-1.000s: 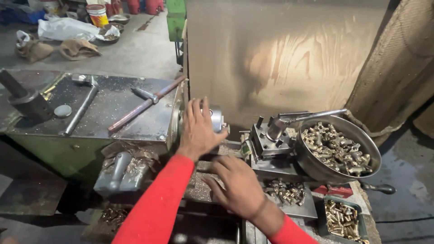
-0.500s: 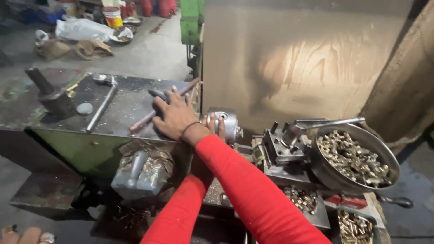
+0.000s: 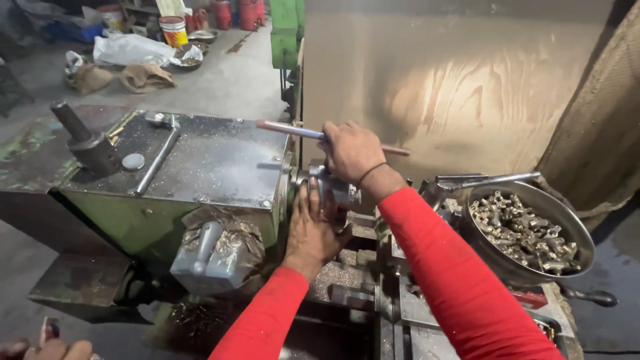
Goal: The person operates a bench lathe to machine small brass fittings. They load a workpiece into the chuck, turn the machine handles to cut it, remove the finished part, and place it with other completed fittings in a bowl and tray, repeating the cycle.
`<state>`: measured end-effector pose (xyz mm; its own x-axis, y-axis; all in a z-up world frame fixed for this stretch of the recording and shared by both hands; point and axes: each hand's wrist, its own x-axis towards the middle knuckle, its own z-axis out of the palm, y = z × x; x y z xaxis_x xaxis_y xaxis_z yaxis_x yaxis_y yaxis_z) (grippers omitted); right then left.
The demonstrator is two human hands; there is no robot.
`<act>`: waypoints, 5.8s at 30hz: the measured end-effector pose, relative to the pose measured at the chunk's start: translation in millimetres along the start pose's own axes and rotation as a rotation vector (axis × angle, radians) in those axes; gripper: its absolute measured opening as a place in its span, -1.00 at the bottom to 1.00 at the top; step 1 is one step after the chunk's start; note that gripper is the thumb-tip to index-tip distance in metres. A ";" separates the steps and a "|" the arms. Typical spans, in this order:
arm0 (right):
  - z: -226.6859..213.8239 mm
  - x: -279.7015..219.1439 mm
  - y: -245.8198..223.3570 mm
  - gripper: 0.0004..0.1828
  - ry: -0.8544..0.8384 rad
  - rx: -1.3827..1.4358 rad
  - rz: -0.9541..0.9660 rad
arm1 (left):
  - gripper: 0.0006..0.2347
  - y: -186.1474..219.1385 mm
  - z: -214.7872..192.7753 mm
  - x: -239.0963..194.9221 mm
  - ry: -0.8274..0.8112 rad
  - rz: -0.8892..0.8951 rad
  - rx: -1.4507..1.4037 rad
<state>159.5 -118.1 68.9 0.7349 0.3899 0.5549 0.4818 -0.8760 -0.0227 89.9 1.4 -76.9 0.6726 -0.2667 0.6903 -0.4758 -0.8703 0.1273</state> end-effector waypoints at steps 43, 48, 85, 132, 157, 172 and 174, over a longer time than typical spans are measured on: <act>-14.8 -329.7 9.2 -0.65 0.000 -0.169 0.276 | -0.41 1.9 -91.2 137.5 -0.686 0.171 0.301; -3.4 -328.9 20.4 -0.73 -0.214 -0.385 0.387 | -0.68 -4.9 -70.5 122.8 -0.316 -0.055 0.142; -63.6 -494.0 -6.6 -0.70 0.103 0.429 1.102 | -0.69 112.5 -4.1 -4.7 -0.617 0.671 -0.367; 183.7 -140.6 54.0 -0.76 0.549 1.930 1.225 | -0.74 9.6 -49.6 133.6 -0.239 -0.262 0.066; 79.1 -136.0 25.8 -0.84 0.296 1.668 1.026 | -0.80 -51.1 -42.7 118.1 -0.370 0.024 0.175; -3.9 -28.2 -2.8 -0.58 -0.272 -0.216 0.227 | -0.56 -84.8 -75.0 137.8 -0.337 0.366 -0.091; 4.6 -44.7 -0.9 -0.53 0.124 -0.164 0.068 | -0.54 -84.5 -75.9 145.1 -0.423 0.493 -0.092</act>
<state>128.4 -133.5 40.3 0.6939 0.2998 0.6547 0.3422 -0.9373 0.0664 184.7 67.7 66.6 0.5191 -0.7815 0.3462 -0.8192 -0.5705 -0.0596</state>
